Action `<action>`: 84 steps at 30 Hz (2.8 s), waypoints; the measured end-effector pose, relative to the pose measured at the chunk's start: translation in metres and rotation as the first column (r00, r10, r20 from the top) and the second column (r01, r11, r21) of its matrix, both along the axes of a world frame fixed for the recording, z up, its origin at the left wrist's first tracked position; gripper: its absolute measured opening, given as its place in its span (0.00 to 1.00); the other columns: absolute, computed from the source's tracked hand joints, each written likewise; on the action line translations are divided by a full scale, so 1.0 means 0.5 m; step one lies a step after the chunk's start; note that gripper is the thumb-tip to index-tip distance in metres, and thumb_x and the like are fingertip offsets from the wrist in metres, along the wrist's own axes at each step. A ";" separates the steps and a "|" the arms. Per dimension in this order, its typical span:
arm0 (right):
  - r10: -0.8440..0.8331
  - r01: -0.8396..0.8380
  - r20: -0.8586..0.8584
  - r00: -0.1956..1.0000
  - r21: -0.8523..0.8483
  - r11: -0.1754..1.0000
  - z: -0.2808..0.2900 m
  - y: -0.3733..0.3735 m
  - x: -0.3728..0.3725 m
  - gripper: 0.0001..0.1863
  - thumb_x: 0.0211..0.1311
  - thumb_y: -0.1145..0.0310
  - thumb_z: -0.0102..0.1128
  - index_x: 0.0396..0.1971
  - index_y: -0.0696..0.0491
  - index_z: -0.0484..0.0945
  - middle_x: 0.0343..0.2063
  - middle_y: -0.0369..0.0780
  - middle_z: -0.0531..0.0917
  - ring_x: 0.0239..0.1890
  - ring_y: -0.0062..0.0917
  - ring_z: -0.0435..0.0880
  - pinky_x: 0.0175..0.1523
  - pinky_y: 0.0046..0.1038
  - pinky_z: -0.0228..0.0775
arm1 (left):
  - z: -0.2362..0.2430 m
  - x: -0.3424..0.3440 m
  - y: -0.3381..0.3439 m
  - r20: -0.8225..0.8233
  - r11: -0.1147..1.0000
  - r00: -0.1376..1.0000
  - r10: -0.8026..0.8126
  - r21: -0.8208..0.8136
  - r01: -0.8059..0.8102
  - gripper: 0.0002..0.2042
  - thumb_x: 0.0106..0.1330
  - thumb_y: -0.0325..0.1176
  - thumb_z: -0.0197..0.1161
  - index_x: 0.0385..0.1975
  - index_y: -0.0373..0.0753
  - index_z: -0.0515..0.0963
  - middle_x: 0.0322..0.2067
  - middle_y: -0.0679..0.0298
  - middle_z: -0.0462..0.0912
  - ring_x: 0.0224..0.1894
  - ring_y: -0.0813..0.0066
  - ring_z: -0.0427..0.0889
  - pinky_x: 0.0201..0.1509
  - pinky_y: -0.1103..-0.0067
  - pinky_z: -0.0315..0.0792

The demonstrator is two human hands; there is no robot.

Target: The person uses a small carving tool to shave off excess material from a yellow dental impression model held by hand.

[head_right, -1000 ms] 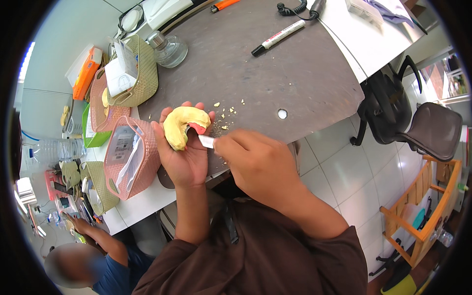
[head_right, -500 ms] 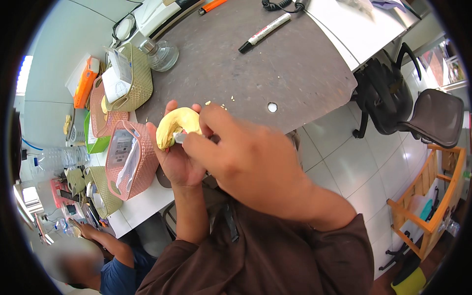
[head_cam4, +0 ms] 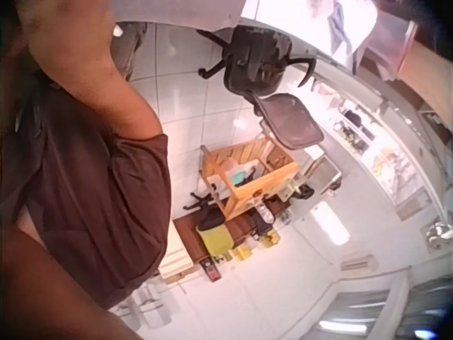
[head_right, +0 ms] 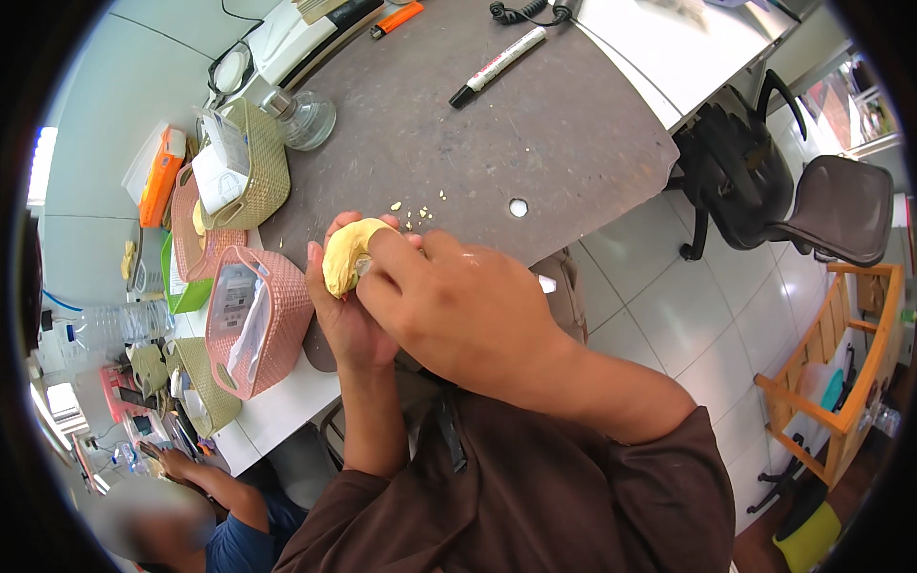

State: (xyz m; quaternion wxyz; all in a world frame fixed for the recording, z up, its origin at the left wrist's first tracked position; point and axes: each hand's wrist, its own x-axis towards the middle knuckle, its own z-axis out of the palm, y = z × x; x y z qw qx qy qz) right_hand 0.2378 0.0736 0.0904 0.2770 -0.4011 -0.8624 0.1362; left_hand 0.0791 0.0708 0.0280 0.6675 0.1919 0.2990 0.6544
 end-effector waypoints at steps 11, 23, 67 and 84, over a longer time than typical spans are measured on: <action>0.133 -0.146 0.076 0.988 0.215 0.966 -0.026 0.050 0.014 0.06 0.56 0.67 0.62 0.34 0.45 0.79 0.34 0.31 0.78 0.29 0.24 0.84 0.26 0.27 0.77 | -0.007 -0.013 -0.007 -0.026 0.999 0.998 -0.049 0.020 0.050 0.23 0.80 0.52 0.43 0.60 0.40 0.66 0.53 0.52 0.80 0.51 0.63 0.83 0.54 0.70 0.82; 0.050 -0.051 -0.113 0.992 -0.005 0.999 -0.036 0.030 0.000 0.09 0.56 0.75 0.62 0.37 0.49 0.80 0.37 0.36 0.79 0.28 0.30 0.85 0.28 0.31 0.75 | 0.011 0.001 -0.010 0.011 0.997 0.999 -0.041 0.060 0.040 0.24 0.81 0.53 0.41 0.59 0.39 0.69 0.46 0.58 0.80 0.48 0.67 0.80 0.55 0.71 0.76; 0.004 -0.002 0.016 1.000 -0.160 0.987 0.013 0.020 0.023 0.11 0.60 0.76 0.61 0.43 0.51 0.81 0.36 0.37 0.78 0.29 0.33 0.84 0.30 0.34 0.75 | -0.011 0.000 0.001 -0.006 0.992 0.999 0.053 0.117 -0.052 0.21 0.81 0.50 0.45 0.62 0.42 0.63 0.55 0.52 0.76 0.56 0.56 0.80 0.60 0.55 0.78; -0.099 0.089 -0.141 0.985 -0.080 0.993 -0.036 -0.015 -0.008 0.16 0.60 0.70 0.61 0.48 0.55 0.81 0.38 0.38 0.76 0.37 0.28 0.84 0.32 0.29 0.79 | -0.018 0.009 -0.006 -0.138 0.954 0.977 0.162 0.274 -0.120 0.19 0.77 0.42 0.46 0.62 0.42 0.62 0.61 0.47 0.71 0.65 0.44 0.72 0.69 0.49 0.69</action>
